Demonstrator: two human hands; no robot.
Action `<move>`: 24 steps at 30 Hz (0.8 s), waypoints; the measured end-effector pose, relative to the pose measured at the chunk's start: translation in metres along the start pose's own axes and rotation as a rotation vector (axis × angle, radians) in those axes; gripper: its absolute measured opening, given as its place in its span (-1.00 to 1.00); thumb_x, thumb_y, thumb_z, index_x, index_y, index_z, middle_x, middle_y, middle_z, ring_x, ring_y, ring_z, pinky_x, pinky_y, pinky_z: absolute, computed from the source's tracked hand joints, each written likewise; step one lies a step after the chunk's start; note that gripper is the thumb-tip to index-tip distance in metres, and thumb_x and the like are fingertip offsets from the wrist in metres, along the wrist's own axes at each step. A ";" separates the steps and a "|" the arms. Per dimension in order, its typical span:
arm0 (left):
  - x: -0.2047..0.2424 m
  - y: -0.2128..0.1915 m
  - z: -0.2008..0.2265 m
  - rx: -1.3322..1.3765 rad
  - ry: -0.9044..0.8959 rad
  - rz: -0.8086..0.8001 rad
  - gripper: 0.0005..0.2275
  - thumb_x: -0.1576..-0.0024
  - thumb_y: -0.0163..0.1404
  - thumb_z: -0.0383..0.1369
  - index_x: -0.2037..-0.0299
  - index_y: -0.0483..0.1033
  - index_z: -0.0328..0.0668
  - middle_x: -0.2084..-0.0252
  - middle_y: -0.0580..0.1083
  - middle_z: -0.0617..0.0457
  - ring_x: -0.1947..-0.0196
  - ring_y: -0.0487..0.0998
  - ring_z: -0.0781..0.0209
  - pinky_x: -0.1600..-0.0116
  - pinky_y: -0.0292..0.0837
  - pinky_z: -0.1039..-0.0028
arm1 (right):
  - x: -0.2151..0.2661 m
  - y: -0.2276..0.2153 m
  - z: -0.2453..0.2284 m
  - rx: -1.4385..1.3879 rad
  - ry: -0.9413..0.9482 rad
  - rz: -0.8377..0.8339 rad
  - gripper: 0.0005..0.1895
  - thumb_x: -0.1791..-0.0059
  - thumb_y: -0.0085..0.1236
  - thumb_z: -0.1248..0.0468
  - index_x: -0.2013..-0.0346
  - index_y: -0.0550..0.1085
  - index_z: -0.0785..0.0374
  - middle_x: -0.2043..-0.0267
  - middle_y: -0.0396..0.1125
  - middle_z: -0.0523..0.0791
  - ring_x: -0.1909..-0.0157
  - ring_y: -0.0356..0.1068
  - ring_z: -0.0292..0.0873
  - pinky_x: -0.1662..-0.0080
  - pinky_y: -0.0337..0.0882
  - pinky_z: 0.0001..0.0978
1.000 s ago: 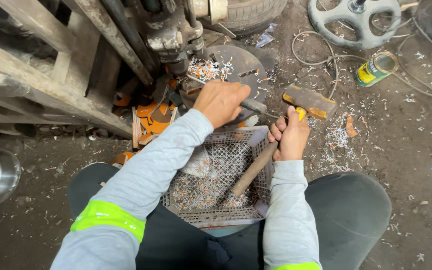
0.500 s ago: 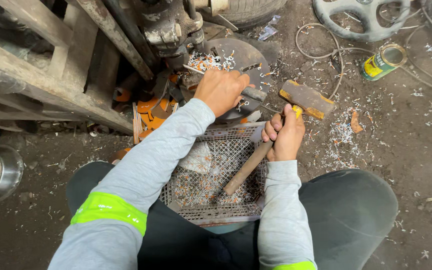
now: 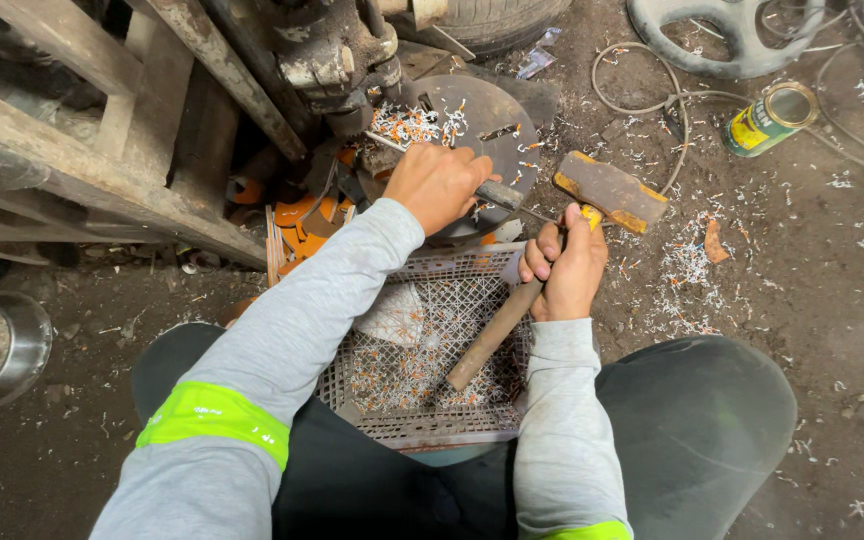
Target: The person sits on the floor and uses a drill press to drill holes into small orange plastic pieces. They hold each piece with their left hand and operate the drill with their right hand, then place the drilled pieces into a white plastic crate. The person also uses a hammer to clear debris from the drill press table.
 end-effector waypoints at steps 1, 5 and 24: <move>0.000 0.000 0.000 0.004 0.003 0.003 -0.75 0.10 0.32 -0.31 0.25 0.57 -0.02 0.41 0.51 0.07 0.41 0.60 0.00 0.33 0.45 0.15 | 0.000 0.000 0.000 0.007 0.000 0.004 -0.82 -0.19 -0.12 0.18 0.26 0.20 0.13 0.60 0.03 -0.20 0.70 -0.01 -0.30 0.63 0.12 -0.36; 0.000 -0.001 0.001 0.002 0.004 0.016 -0.75 0.12 0.31 -0.32 0.25 0.59 0.00 0.42 0.52 0.07 0.43 0.59 -0.02 0.35 0.44 0.15 | 0.000 0.001 0.001 0.024 -0.005 0.014 -0.78 -0.19 -0.14 0.14 0.28 0.23 0.17 0.63 0.02 -0.19 0.70 0.00 -0.27 0.61 0.14 -0.33; -0.013 0.011 -0.007 -0.067 -0.080 -0.023 -0.80 0.05 0.27 -0.32 0.25 0.57 -0.04 0.39 0.55 -0.02 0.44 0.60 -0.10 0.35 0.46 0.12 | 0.007 -0.020 0.002 -0.111 0.035 -0.008 -0.68 -0.21 -0.17 0.02 0.26 0.27 0.17 0.63 -0.01 -0.20 0.72 -0.04 -0.30 0.61 0.09 -0.38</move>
Point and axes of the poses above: each hand's wrist, its own x-axis away from the middle knuckle, its own y-axis out of the palm, z = x × y, the point moved 5 cm from there along -x, towards the middle knuckle
